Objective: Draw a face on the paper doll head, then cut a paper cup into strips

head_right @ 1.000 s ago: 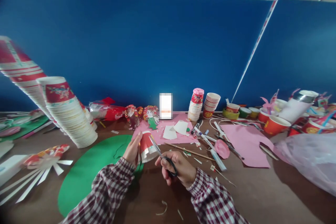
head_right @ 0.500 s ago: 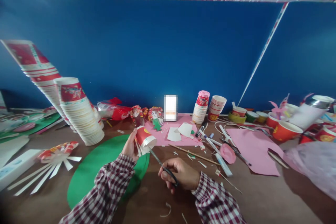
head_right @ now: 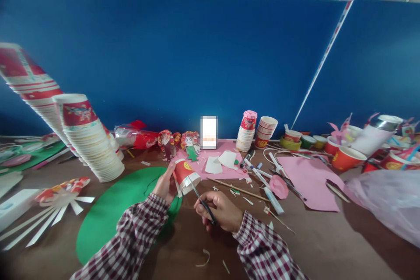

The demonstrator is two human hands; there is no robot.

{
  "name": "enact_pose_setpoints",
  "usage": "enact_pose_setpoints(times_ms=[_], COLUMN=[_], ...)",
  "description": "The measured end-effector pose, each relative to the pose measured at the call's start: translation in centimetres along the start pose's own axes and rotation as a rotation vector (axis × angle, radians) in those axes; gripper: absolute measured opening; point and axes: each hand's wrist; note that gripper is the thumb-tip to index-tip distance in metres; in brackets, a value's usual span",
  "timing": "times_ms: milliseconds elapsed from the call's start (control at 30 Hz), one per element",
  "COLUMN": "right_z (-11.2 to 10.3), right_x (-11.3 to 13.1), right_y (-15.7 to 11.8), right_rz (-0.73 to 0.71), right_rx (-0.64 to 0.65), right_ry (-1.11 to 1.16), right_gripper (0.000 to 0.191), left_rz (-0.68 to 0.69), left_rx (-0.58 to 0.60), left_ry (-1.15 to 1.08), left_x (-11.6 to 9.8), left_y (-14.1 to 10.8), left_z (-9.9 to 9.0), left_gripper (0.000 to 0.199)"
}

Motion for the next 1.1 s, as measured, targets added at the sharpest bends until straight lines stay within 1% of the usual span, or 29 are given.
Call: enact_pose_setpoints(times_ms=[133, 300, 400, 533, 667, 900, 1100], right_z=[0.02, -0.02, -0.07, -0.12, -0.10, -0.01, 0.02], right_x=[-0.29, -0.45, -0.55, -0.36, -0.12, -0.23, -0.06], right_y=[0.03, 0.05, 0.09, 0.04, -0.04, 0.05, -0.02], right_rz=[-0.009, -0.007, -0.006, 0.004, -0.009, 0.001, -0.010], right_rx=[0.019, 0.014, 0.011, 0.012, 0.014, 0.009, 0.016], right_ry=[-0.001, -0.003, -0.015, -0.012, 0.000, 0.007, 0.010], right_gripper=[0.043, 0.043, 0.043, 0.045, 0.044, 0.044, 0.043], left_rz=[-0.004, 0.005, -0.004, -0.006, -0.020, -0.019, -0.028], left_rx=[0.022, 0.052, 0.049, 0.062, 0.090, 0.064, 0.044], left_ry=[0.017, 0.002, -0.003, -0.020, -0.015, -0.004, 0.003], left_x=[0.40, 0.75, 0.76, 0.78, 0.87, 0.72, 0.61], left_y=[-0.08, 0.09, 0.08, 0.14, 0.32, 0.04, -0.24], left_z=[0.02, -0.23, -0.23, -0.30, -0.54, -0.13, 0.10], left_gripper=[0.023, 0.022, 0.023, 0.022, 0.025, 0.023, 0.027])
Point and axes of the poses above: each hand's wrist, its own y-axis towards the middle knuckle, its own z-axis out of the palm, x = y × z, and after that the axes turned 15 degrees about -y, right-handed
